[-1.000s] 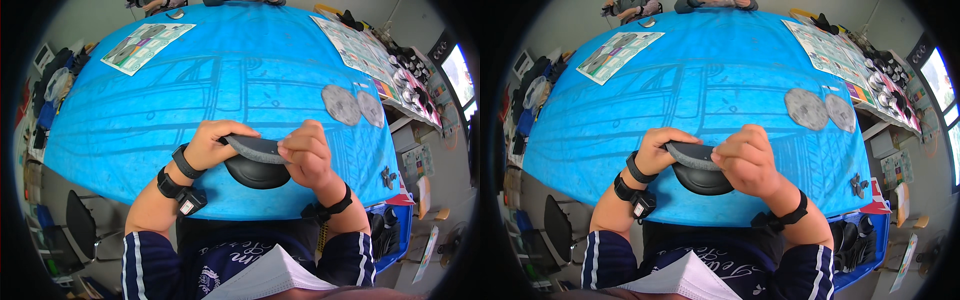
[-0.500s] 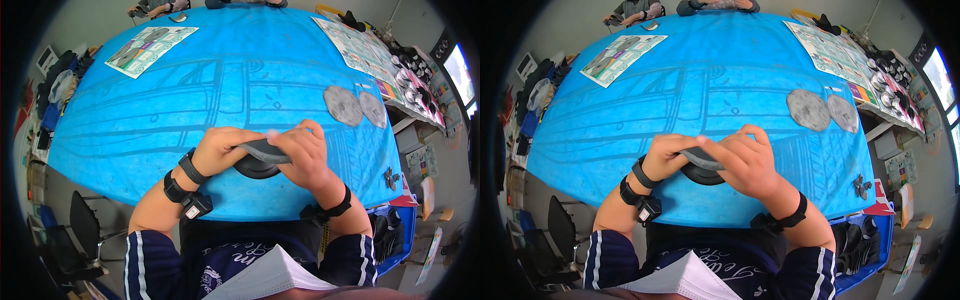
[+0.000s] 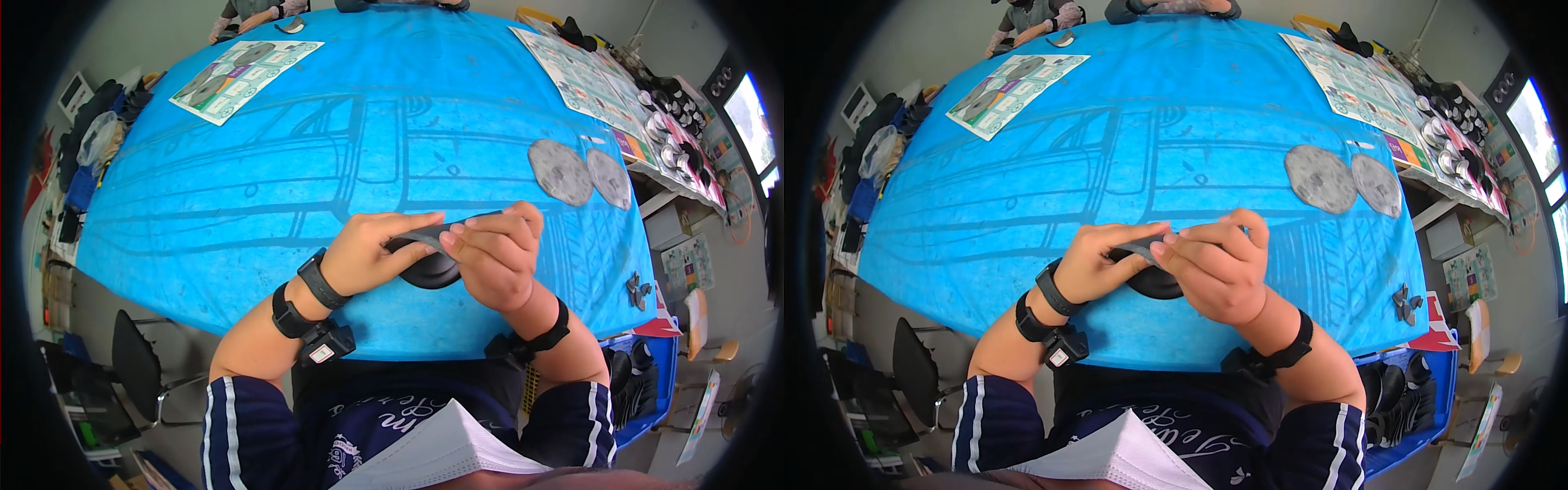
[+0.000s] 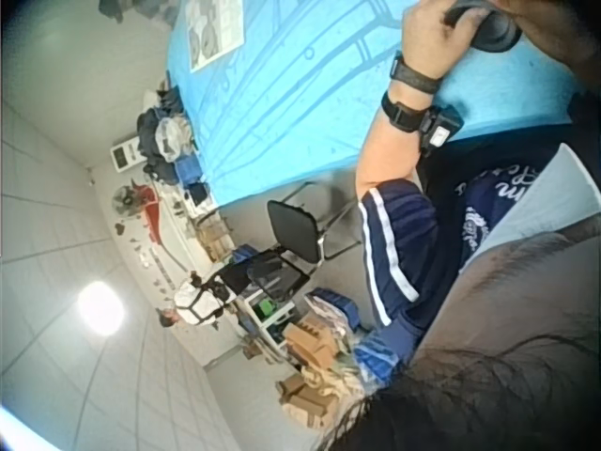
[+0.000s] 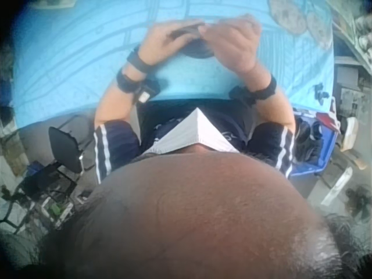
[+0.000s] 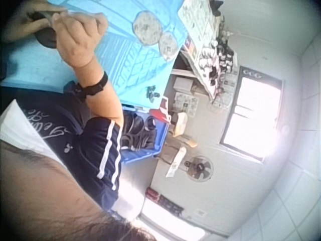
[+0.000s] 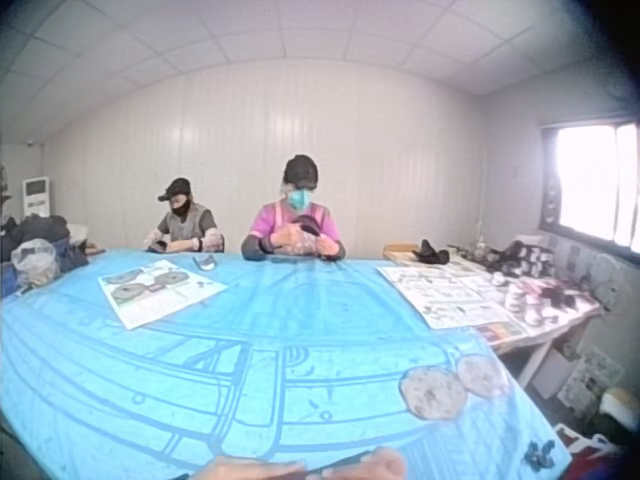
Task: Manually assemble and inspect shoe components at a workstation.
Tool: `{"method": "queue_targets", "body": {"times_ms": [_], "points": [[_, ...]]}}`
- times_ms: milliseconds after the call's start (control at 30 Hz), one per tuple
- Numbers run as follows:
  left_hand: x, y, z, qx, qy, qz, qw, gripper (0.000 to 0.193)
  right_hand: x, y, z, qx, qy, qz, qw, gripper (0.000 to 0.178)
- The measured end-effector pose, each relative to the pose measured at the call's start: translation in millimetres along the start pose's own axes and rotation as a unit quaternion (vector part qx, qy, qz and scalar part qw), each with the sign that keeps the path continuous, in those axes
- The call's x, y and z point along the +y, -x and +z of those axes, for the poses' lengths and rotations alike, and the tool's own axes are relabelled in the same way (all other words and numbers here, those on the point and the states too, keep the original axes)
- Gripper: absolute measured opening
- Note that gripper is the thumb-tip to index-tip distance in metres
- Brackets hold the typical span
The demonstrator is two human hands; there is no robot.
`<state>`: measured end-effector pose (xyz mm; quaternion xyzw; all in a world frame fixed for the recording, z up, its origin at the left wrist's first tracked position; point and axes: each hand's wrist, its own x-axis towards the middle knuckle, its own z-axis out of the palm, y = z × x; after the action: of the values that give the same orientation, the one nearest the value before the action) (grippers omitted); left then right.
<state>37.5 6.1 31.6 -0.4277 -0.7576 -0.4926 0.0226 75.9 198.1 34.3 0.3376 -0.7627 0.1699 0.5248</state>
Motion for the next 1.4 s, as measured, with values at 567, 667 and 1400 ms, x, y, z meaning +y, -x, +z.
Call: {"method": "queue_targets", "body": {"times_ms": [567,667,1400], "points": [[5,2,5,0.072,-0.129,0.051,0.988,0.046,-6,3,3,-0.004,0.021,0.013,1.0,0.023],[5,1,4,0.071,-0.155,0.062,0.983,0.045,-10,0,5,-0.034,-0.022,0.075,0.996,0.022],[6,0,7,0.087,-0.187,0.091,0.974,0.054,-7,6,6,0.002,-0.023,0.033,0.999,0.021]]}}
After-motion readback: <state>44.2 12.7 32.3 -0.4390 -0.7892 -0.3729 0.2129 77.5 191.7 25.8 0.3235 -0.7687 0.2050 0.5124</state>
